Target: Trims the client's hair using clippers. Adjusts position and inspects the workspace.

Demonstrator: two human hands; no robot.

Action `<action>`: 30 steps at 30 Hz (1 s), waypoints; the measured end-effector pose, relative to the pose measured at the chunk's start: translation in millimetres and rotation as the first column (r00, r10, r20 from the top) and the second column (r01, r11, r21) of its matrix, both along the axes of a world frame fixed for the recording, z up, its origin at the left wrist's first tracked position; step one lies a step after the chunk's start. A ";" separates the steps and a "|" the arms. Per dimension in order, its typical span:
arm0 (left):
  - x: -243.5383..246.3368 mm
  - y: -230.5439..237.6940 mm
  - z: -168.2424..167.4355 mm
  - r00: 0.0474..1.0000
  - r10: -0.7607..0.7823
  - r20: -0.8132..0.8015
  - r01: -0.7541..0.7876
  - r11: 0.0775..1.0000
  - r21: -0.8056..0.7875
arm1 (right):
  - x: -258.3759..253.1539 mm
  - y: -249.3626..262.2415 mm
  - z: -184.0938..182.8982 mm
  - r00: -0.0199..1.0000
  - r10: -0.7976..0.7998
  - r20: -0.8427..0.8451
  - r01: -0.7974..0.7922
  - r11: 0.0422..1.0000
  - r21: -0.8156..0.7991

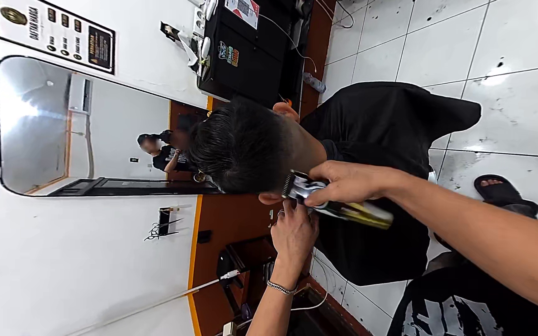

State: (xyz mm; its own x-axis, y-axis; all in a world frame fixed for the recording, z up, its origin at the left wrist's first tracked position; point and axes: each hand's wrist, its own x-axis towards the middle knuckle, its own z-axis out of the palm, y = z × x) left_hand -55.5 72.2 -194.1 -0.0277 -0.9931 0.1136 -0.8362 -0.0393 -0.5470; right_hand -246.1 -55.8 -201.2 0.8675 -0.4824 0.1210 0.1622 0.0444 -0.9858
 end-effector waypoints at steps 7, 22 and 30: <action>-0.3 -0.6 2.5 1.000 0.002 0.015 -0.002 1.000 0.001 | -11.9 -19.2 11.2 0.990 0.130 0.045 -0.135 0.985 0.106; -0.3 -2.6 5.9 1.000 0.013 0.009 -0.013 1.000 0.018 | -31.3 -41.8 13.0 0.988 0.047 0.147 -0.023 0.987 -0.161; 0.3 -2.7 4.1 0.999 0.000 0.035 -0.001 1.000 0.031 | -79.4 -59.5 -47.7 0.726 -0.657 0.202 0.341 0.599 0.724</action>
State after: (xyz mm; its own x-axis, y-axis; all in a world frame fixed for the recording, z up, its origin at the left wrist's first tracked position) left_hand -55.3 69.5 -189.9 -0.0308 -0.9961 0.0822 -0.8166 -0.0223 -0.5767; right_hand -325.5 -115.2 -248.9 0.3935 -0.9145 -0.0947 0.7213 0.3709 -0.5849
